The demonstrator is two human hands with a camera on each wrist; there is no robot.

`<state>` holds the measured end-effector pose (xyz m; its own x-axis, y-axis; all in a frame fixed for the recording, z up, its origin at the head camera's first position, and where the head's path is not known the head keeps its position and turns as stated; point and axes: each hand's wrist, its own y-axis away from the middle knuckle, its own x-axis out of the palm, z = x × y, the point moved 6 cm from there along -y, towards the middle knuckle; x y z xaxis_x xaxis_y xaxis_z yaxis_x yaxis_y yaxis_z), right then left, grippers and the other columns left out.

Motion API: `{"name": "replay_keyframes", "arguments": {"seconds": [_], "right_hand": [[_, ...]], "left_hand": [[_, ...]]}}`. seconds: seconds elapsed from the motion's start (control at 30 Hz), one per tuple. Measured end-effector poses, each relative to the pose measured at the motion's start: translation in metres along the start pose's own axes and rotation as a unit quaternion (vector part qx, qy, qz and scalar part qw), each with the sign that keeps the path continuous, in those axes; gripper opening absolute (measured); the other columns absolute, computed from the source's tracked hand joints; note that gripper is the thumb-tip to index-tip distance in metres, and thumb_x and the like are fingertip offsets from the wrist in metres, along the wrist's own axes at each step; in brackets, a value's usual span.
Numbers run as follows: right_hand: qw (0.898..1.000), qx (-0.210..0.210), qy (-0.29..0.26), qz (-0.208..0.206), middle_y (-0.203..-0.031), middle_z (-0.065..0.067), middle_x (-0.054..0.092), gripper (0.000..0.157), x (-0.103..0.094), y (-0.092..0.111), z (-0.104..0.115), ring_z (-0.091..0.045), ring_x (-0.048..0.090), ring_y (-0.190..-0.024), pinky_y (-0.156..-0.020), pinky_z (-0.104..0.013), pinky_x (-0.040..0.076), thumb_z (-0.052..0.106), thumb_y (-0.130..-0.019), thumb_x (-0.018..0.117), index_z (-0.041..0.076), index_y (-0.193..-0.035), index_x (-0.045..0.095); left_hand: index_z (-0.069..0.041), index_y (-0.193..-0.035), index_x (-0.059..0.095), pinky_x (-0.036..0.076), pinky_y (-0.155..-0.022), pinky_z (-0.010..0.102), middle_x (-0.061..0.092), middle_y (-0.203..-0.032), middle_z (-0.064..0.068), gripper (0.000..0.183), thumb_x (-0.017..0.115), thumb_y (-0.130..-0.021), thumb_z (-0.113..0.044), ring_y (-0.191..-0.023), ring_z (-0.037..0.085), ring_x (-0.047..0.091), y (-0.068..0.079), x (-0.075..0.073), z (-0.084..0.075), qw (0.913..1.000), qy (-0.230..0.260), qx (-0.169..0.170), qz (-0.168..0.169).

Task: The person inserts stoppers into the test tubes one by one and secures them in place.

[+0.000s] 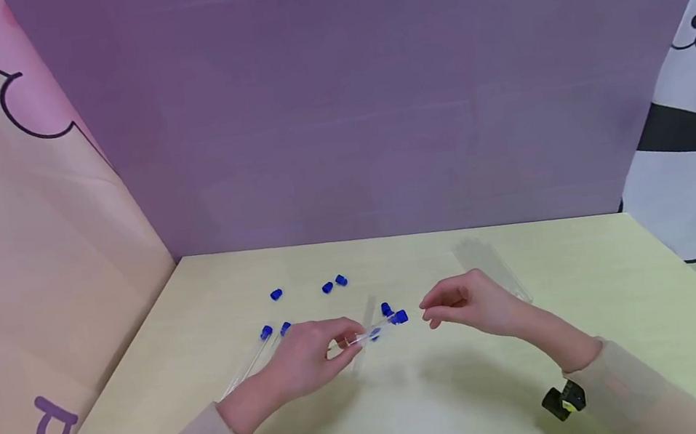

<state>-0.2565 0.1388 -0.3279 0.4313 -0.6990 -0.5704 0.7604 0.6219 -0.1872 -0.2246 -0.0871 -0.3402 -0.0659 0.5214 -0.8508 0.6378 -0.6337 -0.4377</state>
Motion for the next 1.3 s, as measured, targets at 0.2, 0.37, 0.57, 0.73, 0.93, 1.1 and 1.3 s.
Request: {"name": "replay_keyframes", "arguments": {"seconds": [0.2, 0.37, 0.57, 0.73, 0.93, 1.1, 1.3], "right_hand": [[0.999, -0.005, 0.035, 0.011, -0.090, 0.002, 0.071, 0.014, -0.003, 0.005, -0.006, -0.013, 0.069, -0.079, -0.073, -0.030, 0.055, 0.012, -0.092, 0.068, 0.004, -0.103, 0.071], [0.999, -0.004, 0.050, 0.016, -0.090, 0.003, 0.071, 0.014, -0.006, 0.009, -0.011, -0.011, 0.068, -0.078, -0.072, -0.029, 0.055, 0.013, -0.092, 0.068, 0.005, -0.103, 0.071], [0.998, -0.010, 0.064, 0.017, -0.089, 0.003, 0.071, 0.015, -0.008, 0.013, -0.014, -0.018, 0.069, -0.078, -0.071, -0.029, 0.055, 0.014, -0.092, 0.069, 0.005, -0.103, 0.071], [0.996, -0.013, 0.083, 0.013, -0.090, 0.000, 0.071, 0.015, -0.010, 0.016, -0.018, -0.021, 0.068, -0.077, -0.070, -0.030, 0.055, 0.014, -0.091, 0.069, 0.006, -0.104, 0.071], [0.993, -0.027, 0.112, 0.006, -0.088, 0.006, 0.070, 0.012, -0.010, 0.020, -0.023, -0.017, 0.066, -0.076, -0.071, -0.027, 0.054, 0.013, -0.091, 0.069, 0.007, -0.102, 0.072], [0.991, -0.026, 0.131, 0.006, -0.089, 0.007, 0.070, 0.012, -0.013, 0.025, -0.023, -0.007, 0.064, -0.077, -0.073, -0.027, 0.053, 0.016, -0.092, 0.069, 0.009, -0.102, 0.072], [0.991, -0.013, 0.134, 0.005, -0.089, 0.002, 0.070, 0.013, -0.015, 0.029, -0.025, -0.005, 0.062, -0.076, -0.072, -0.027, 0.053, 0.016, -0.092, 0.069, 0.008, -0.102, 0.072]], "left_hand": [[-0.013, -0.101, 0.070, 0.045, -0.057, 0.019, 0.067, -0.087, -0.008, 0.014, 0.072, -0.088, -0.015, -0.072, 0.007, 0.061, 0.006, -0.005, 0.009, 0.9995, -0.015, -0.029, 0.001], [-0.011, -0.098, 0.071, 0.046, -0.060, 0.020, 0.061, -0.087, -0.010, 0.013, 0.074, -0.086, -0.016, -0.074, 0.008, 0.058, 0.011, -0.007, 0.015, 0.9985, -0.036, -0.041, 0.005], [-0.011, -0.097, 0.071, 0.046, -0.061, 0.021, 0.059, -0.083, -0.010, 0.013, 0.074, -0.086, -0.016, -0.072, 0.007, 0.057, 0.016, -0.009, 0.019, 0.9977, -0.053, -0.041, 0.007], [-0.011, -0.096, 0.071, 0.045, -0.059, 0.021, 0.058, -0.080, -0.010, 0.013, 0.075, -0.085, -0.015, -0.071, 0.008, 0.056, 0.020, -0.010, 0.023, 0.9969, -0.062, -0.048, 0.007], [-0.010, -0.095, 0.072, 0.045, -0.058, 0.021, 0.058, -0.079, -0.011, 0.013, 0.076, -0.084, -0.014, -0.070, 0.008, 0.055, 0.026, -0.010, 0.029, 0.9961, -0.057, -0.067, -0.003], [-0.006, -0.099, 0.072, 0.046, -0.060, 0.022, 0.061, -0.080, -0.010, 0.017, 0.076, -0.084, -0.011, -0.068, 0.006, 0.054, 0.028, -0.009, 0.036, 0.9957, -0.032, -0.086, 0.005], [-0.004, -0.106, 0.069, 0.045, -0.059, 0.022, 0.058, -0.075, -0.013, 0.024, 0.076, -0.084, -0.009, -0.065, 0.003, 0.049, 0.030, -0.008, 0.048, 0.9918, 0.009, -0.126, 0.019]]}}
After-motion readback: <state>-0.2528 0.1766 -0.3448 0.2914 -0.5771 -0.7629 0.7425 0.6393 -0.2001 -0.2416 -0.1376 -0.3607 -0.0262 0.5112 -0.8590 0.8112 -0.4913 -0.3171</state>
